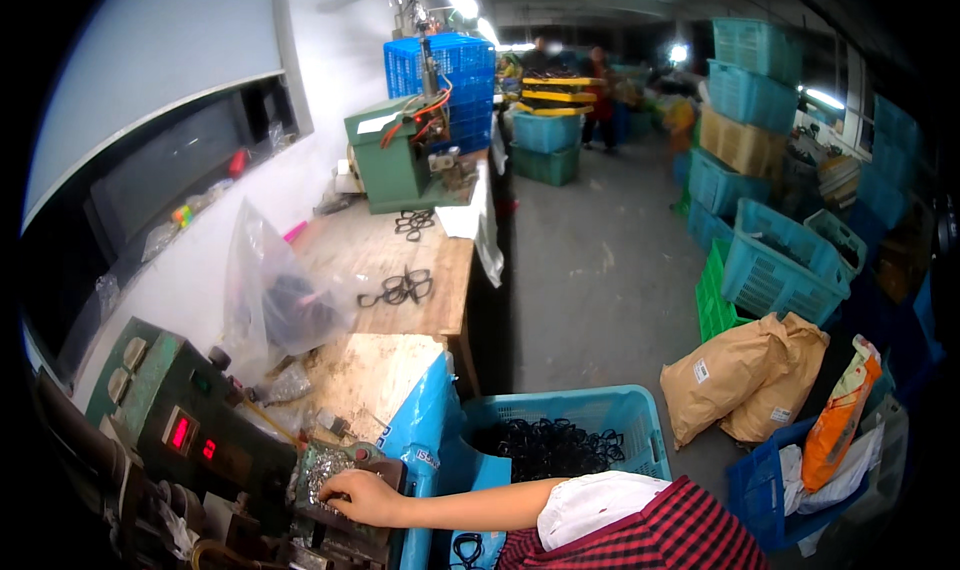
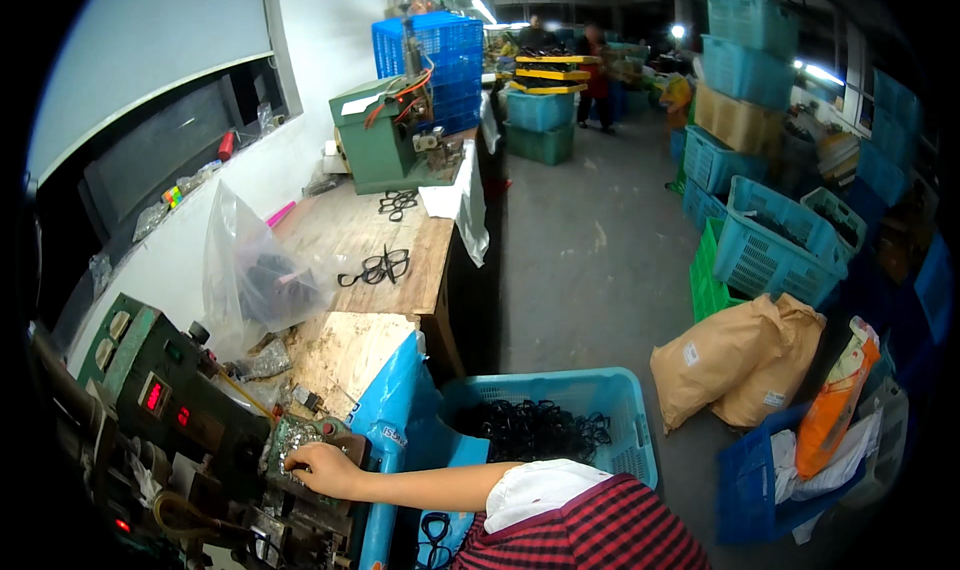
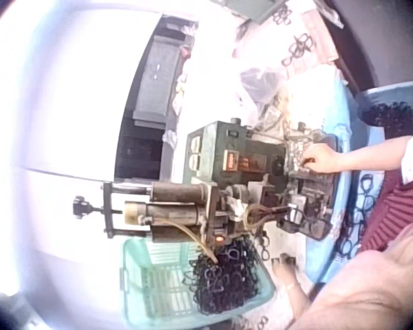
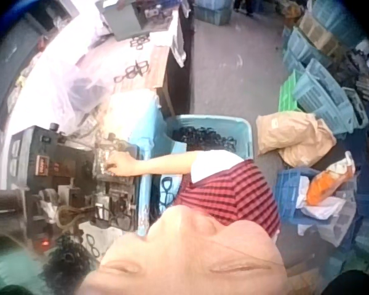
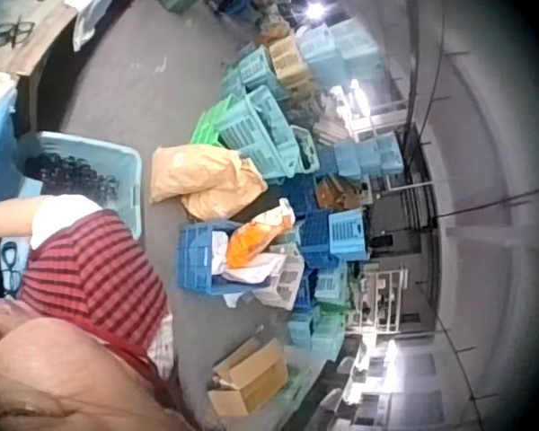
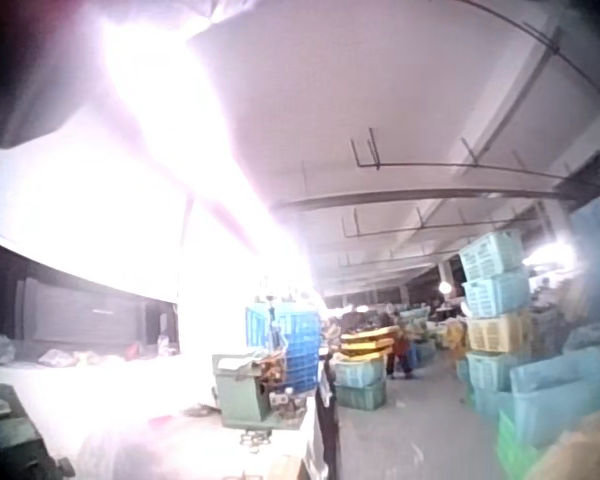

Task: The person repeatedly picks up black eyeglass frames and small metal components, places them into a press machine, and removes the assembled frames. The person handles the frames one at a time, placing finished units into a green basket.

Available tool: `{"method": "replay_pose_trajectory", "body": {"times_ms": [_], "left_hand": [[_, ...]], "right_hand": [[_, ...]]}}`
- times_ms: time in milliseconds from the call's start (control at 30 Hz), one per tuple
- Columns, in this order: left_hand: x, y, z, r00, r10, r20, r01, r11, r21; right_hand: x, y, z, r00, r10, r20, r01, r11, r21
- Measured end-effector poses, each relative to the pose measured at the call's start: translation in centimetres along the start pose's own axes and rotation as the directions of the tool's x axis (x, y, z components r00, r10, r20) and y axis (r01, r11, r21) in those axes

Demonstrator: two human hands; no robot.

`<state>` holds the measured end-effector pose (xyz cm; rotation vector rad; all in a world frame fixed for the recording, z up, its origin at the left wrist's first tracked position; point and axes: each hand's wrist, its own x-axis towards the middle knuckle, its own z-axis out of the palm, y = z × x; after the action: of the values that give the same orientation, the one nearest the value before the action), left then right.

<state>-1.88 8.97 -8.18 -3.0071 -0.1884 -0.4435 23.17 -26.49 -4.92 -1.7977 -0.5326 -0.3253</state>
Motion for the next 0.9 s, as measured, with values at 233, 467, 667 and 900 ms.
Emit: {"method": "replay_pose_trajectory", "body": {"times_ms": [233, 467, 667, 900], "left_hand": [[1.8, 1.3, 1.4, 0.983, -0.184, -0.018, 0.182, 0.979, -0.097], [0.7, -0.2, 2.4, 0.917, -0.385, -0.108, 0.363, 0.914, -0.182], [2.2, -9.5, 7.1, 0.855, -0.435, -0.281, 0.423, 0.9, -0.107], [5.8, 3.4, 3.5, 0.661, -0.714, 0.233, 0.308, -0.025, -0.951]], "right_hand": [[0.9, 0.2, 0.2, 1.0, -0.021, -0.003, 0.02, 0.998, -0.062], [-2.1, 0.3, -3.6, 0.998, -0.022, -0.061, 0.013, 0.991, -0.133], [-1.4, -5.9, -4.4, 0.983, -0.074, 0.167, 0.051, 0.989, 0.139], [0.8, -9.7, 3.0, 0.981, 0.012, 0.195, -0.095, 0.901, 0.423]]}}
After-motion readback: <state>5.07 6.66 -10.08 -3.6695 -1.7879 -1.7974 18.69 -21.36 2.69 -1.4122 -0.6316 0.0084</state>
